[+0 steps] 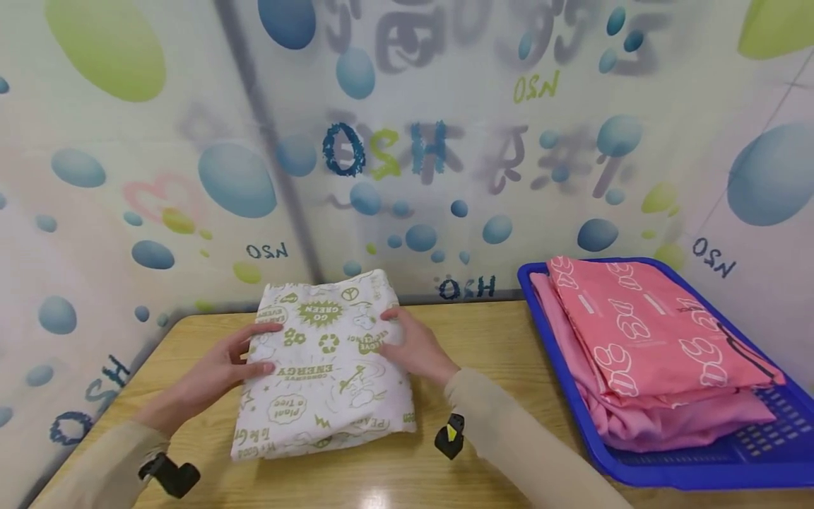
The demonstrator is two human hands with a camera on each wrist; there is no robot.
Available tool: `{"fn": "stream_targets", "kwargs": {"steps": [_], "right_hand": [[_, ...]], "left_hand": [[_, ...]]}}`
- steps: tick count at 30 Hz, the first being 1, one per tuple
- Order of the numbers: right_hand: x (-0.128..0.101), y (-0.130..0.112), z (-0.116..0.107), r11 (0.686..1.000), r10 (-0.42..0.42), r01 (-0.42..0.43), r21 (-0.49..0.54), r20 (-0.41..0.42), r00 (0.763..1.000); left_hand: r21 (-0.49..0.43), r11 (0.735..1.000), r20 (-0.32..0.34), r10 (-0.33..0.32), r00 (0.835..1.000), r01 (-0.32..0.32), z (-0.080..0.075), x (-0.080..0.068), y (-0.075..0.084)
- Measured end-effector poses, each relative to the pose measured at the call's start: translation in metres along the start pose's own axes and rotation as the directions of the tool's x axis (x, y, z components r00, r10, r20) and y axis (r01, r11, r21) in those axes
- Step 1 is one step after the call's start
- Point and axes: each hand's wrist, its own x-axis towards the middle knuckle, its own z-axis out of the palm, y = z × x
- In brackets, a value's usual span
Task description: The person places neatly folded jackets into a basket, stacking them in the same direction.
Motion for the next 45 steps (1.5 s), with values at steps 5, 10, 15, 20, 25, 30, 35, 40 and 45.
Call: {"fn": "stream_targets", "kwargs": {"steps": [5, 10, 15, 20, 25, 30, 35, 40, 45], "right_hand": [[-0.008, -0.005, -0.013, 1.000, -0.009, 0.009, -0.014, -0.033, 0.999], [-0.014, -0.007, -0.028, 0.999, -0.021, 0.020, -0.029, -0.041, 0.999], [-0.019, -0.007, -0.044, 0.999, -0.044, 0.044, -0.006, -0.029, 0.999], [-0.021, -0.004, -0.058, 0.997, -0.067, 0.066, -0.027, -0.019, 0.998], [-0.025, 0.001, -0.074, 0.996, -0.077, 0.076, -0.041, -0.011, 0.997], [-0.029, 0.000, -0.091, 0.994, -0.077, 0.078, -0.073, 0.009, 0.997], [-0.033, -0.004, -0.109, 0.990, -0.064, 0.068, -0.120, 0.037, 0.997], [-0.036, -0.008, -0.128, 0.985, -0.066, 0.074, -0.159, 0.051, 0.996], [-0.047, -0.011, -0.154, 0.981, -0.075, 0.083, -0.176, 0.053, 0.996]], "left_hand": [[-0.036, 0.999, 0.025, 0.020, 0.999, -0.019, 0.008, 0.006, 0.008], [-0.045, 0.998, 0.052, 0.048, 0.997, -0.046, 0.016, 0.013, 0.012], [-0.054, 0.996, 0.064, 0.071, 0.995, -0.068, 0.024, 0.021, 0.017], [-0.088, 0.993, 0.057, 0.082, 0.995, -0.077, 0.033, 0.027, 0.023], [-0.147, 0.987, 0.033, 0.073, 0.997, -0.067, 0.042, 0.033, 0.031], [-0.189, 0.980, 0.013, 0.058, 0.998, -0.055, 0.049, 0.037, 0.042], [-0.207, 0.976, 0.016, 0.068, 0.998, -0.063, 0.057, 0.042, 0.053], [-0.252, 0.963, 0.032, 0.102, 0.994, -0.091, 0.068, 0.047, 0.063], [-0.299, 0.949, 0.067, 0.124, 0.990, -0.099, 0.083, 0.053, 0.079]]}}
